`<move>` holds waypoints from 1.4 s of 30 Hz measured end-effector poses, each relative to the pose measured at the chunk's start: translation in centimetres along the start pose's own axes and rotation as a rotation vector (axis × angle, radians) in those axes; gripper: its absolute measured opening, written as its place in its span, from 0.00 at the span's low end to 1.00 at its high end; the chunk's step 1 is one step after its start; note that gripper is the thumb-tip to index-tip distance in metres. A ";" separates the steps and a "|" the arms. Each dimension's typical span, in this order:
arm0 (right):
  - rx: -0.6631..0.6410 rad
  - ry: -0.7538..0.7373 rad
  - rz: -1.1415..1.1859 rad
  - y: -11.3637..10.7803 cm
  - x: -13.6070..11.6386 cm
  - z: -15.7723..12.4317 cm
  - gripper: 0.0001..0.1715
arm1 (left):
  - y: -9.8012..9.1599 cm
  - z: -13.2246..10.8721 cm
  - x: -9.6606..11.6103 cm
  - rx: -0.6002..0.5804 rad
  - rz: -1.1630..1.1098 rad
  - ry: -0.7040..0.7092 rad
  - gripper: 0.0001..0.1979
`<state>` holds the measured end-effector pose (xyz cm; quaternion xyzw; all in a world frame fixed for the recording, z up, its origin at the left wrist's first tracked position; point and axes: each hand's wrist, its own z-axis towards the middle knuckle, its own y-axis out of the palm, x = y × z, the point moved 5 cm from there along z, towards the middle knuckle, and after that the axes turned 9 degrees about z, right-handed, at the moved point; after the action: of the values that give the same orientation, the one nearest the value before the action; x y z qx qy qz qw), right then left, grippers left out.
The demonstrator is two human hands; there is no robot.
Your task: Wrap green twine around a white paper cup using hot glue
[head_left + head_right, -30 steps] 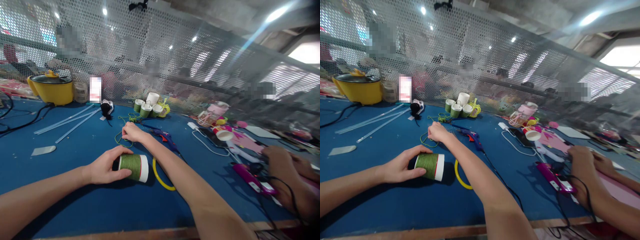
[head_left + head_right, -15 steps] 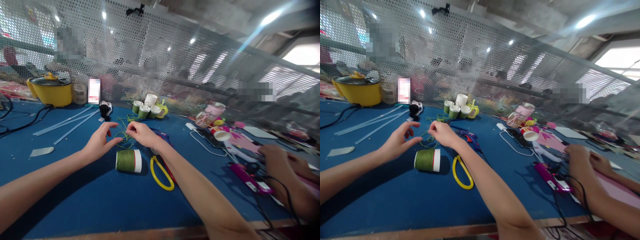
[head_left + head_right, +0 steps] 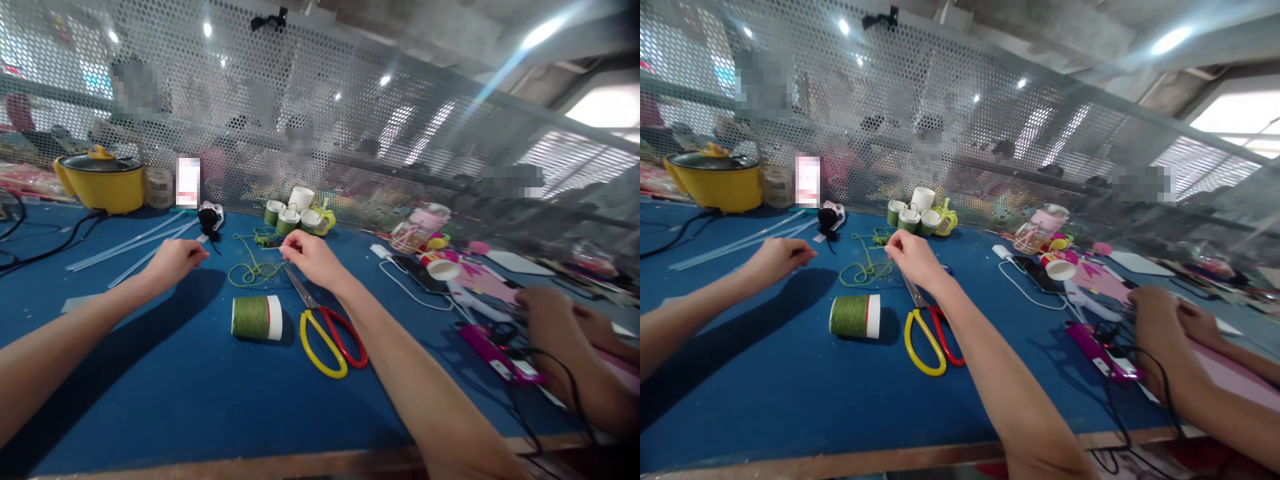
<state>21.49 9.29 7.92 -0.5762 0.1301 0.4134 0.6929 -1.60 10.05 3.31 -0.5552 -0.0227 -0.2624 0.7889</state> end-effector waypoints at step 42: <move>-0.228 0.256 0.426 2.5 -2.1 -7.5 0.07 | 2.6 -5.8 8.5 -0.583 -0.590 0.209 0.24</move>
<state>20.58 1.54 5.32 -0.6578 0.2877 0.4854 0.4990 5.39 2.23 1.59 -0.6951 -0.0254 -0.5272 0.4880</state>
